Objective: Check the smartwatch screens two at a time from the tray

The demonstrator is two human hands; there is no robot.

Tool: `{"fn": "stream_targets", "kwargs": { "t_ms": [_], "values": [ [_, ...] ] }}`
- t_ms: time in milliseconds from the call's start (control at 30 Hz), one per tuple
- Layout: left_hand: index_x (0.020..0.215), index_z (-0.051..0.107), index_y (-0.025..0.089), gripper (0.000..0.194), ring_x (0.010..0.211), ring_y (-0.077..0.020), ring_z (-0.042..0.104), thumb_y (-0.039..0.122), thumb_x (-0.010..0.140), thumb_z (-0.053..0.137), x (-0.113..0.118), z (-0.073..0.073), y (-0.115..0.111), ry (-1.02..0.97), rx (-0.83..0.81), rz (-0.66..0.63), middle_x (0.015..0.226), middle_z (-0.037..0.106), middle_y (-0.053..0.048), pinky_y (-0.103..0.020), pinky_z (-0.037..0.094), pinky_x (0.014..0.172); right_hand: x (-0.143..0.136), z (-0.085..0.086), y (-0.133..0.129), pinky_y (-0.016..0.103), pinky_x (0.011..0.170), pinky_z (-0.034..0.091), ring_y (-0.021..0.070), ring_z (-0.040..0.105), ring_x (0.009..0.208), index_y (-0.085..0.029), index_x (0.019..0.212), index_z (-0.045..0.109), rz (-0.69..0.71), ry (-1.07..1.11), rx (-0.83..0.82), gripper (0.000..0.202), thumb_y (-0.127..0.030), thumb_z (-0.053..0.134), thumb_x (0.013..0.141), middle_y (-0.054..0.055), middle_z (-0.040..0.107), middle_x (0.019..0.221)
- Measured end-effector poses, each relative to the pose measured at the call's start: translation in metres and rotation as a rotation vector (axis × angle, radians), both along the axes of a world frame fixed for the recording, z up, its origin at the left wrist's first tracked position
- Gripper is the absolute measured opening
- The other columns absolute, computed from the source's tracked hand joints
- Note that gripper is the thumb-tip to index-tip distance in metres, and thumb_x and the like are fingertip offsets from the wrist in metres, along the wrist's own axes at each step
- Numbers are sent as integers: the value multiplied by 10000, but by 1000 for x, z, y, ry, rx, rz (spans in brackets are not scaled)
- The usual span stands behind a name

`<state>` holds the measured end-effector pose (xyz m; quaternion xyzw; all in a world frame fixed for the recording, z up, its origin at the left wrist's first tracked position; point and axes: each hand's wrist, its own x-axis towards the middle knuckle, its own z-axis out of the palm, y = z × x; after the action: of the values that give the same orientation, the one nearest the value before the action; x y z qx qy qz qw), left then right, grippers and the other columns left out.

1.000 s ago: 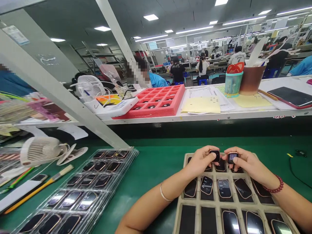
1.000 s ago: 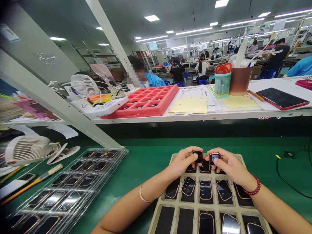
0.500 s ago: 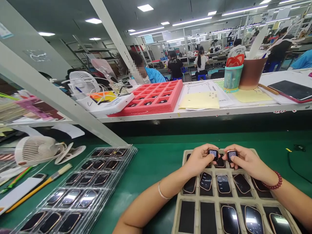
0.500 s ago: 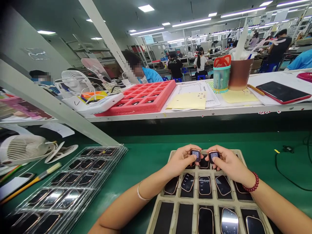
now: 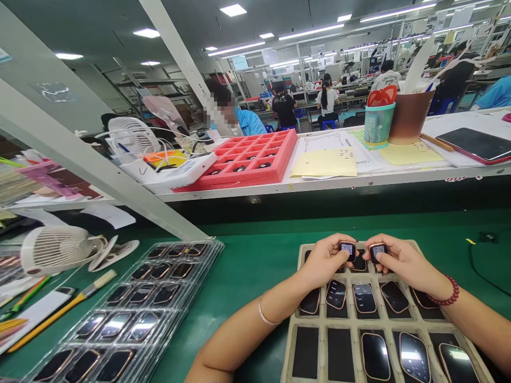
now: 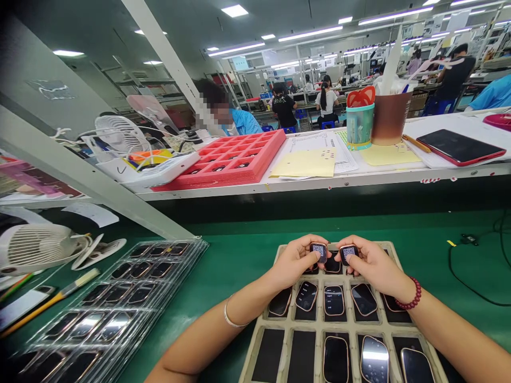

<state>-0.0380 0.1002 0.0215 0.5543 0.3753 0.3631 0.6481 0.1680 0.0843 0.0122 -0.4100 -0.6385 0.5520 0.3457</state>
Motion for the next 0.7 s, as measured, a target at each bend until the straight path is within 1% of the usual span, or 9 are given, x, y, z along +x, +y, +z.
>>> {"fn": "stream_targets", "kwargs": {
  "t_ms": [267, 400, 533, 633, 700],
  "values": [
    [972, 584, 131, 263, 644, -93, 580, 252, 742, 630, 0, -2, 0, -4, 14, -9, 831, 639, -45, -224, 477, 614, 0, -1, 0, 287, 624, 495, 115, 555, 646, -188, 1098, 528, 15, 4, 6, 234, -306, 488, 900, 50, 623, 935],
    [976, 581, 128, 276, 637, -93, 576, 266, 743, 632, 0, -2, -1, -8, 20, -18, 825, 631, -43, -229, 473, 613, -1, -3, 0, 290, 603, 501, 113, 560, 617, -185, 1108, 536, 22, 10, 2, 268, -338, 507, 891, 54, 622, 929],
    [972, 583, 131, 310, 633, -101, 575, 316, 733, 655, -1, 0, -2, -9, 19, -34, 839, 638, -52, -241, 468, 618, -1, -3, 0, 293, 609, 513, 121, 568, 631, -183, 1097, 549, 23, 21, -1, 296, -381, 528, 878, 53, 622, 923],
    [961, 590, 133, 311, 635, -109, 579, 369, 762, 624, -2, 0, -2, -3, 15, -49, 851, 646, -64, -248, 462, 616, 0, -1, 0, 275, 563, 489, 112, 540, 587, -176, 1044, 559, 16, 10, 3, 297, -421, 454, 913, 45, 619, 865],
    [975, 583, 138, 286, 644, -110, 586, 352, 786, 592, -2, -1, -2, 4, 21, -45, 866, 647, -66, -248, 460, 628, 0, 0, 0, 257, 516, 454, 105, 509, 551, -177, 1014, 560, -1, -13, 17, 290, -423, 442, 915, 34, 611, 823]
  ]
}}
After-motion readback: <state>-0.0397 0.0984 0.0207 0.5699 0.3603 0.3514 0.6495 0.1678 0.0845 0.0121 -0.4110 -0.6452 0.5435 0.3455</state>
